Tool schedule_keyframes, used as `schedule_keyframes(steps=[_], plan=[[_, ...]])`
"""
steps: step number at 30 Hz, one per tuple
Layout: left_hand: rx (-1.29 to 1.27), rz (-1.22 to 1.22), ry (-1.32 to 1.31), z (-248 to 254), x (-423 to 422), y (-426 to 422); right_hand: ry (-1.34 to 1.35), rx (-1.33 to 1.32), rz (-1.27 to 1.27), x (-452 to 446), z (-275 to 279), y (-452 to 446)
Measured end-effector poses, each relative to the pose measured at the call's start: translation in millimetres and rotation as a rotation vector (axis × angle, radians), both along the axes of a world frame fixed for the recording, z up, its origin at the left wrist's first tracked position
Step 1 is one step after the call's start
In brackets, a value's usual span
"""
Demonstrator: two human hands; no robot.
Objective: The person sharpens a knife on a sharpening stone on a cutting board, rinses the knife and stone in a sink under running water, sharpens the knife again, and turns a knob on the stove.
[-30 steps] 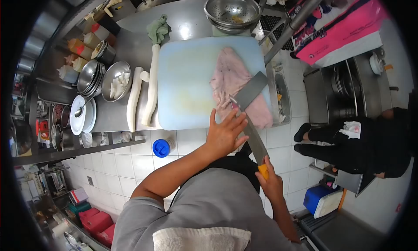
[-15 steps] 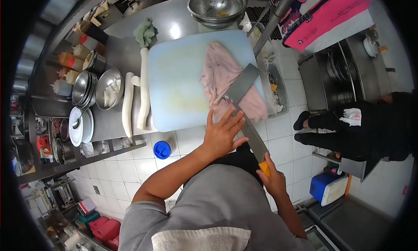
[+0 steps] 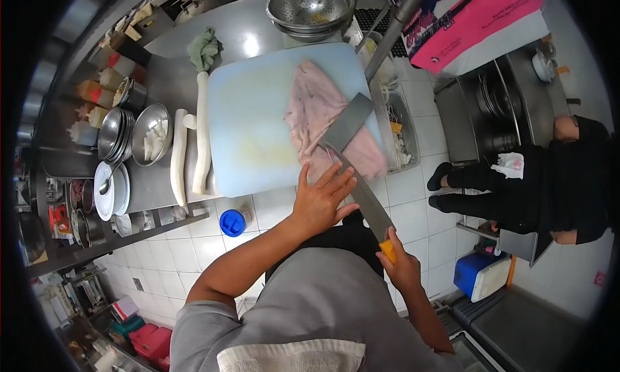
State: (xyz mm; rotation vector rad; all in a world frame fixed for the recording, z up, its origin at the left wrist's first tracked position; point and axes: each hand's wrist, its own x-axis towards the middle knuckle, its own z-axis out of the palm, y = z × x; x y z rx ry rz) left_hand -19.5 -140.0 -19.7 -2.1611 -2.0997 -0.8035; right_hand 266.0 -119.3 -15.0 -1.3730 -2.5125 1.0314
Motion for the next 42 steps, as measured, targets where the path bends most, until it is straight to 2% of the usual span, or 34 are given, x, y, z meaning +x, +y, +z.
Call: schedule_keyframes(steps=[2,4,5,7,9,11,14,16,18,19,20,22,24,25,26,27,29,32,34,36,39,40,42], plan=[[0.001,0.066,-0.011,-7,-14,13,-0.013,0.044,0.043,-23,8,14],[0.002,0.216,0.093,-15,-61,45,-0.156,0.004,0.046,-92,16,54],[-0.141,0.277,0.023,-3,-85,60,-0.097,0.079,0.061,-125,8,76],[-0.191,0.320,-0.016,-2,-121,78,-0.033,0.168,0.078,-147,4,89],[-0.123,0.282,0.019,-11,-111,71,-0.111,0.161,0.064,-145,8,85],[0.017,0.182,0.143,-23,-71,46,-0.137,-0.032,0.024,-100,18,53],[0.060,0.099,0.047,-10,-15,9,-0.007,-0.009,0.012,-22,13,1],[0.054,0.053,0.032,-4,-9,4,0.038,0.049,0.033,-31,21,6],[0.090,0.132,0.086,-13,-48,33,-0.129,-0.060,0.005,-71,22,38],[0.107,0.203,0.121,-17,-70,50,-0.094,0.031,0.022,-100,15,57],[0.021,0.231,0.068,-14,-99,68,-0.063,0.122,0.038,-129,4,77],[-0.065,0.261,0.010,-6,-115,78,0.015,0.179,0.084,-162,-1,102],[-0.121,0.270,0.011,0,-110,78,-0.105,0.092,0.040,-142,14,84],[-0.018,0.242,0.052,-12,-92,66,-0.209,0.015,0.004,-132,19,73],[0.066,0.187,0.124,-17,-71,50,-0.170,-0.048,-0.017,-106,13,55],[0.051,0.157,0.033,-21,-47,31,-0.130,-0.110,-0.036,-70,7,34],[0.000,0.027,-0.005,1,-12,-1,-0.024,-0.117,-0.008,-18,14,-1],[-0.027,0.017,-0.003,2,-23,7,-0.005,-0.090,-0.001,-33,13,9],[0.073,0.182,0.057,-8,-65,44,-0.023,-0.009,0.007,-93,1,49],[-0.089,0.242,0.002,2,-108,73,0.045,0.086,0.049,-145,4,85],[-0.015,0.260,0.021,-7,-109,79,0.010,0.093,0.048,-148,5,88],[0.034,0.225,0.051,-13,-94,70,-0.151,0.034,0.022,-132,12,74],[0.061,0.162,0.057,-15,-47,29,-0.101,-0.099,-0.004,-78,10,38]])
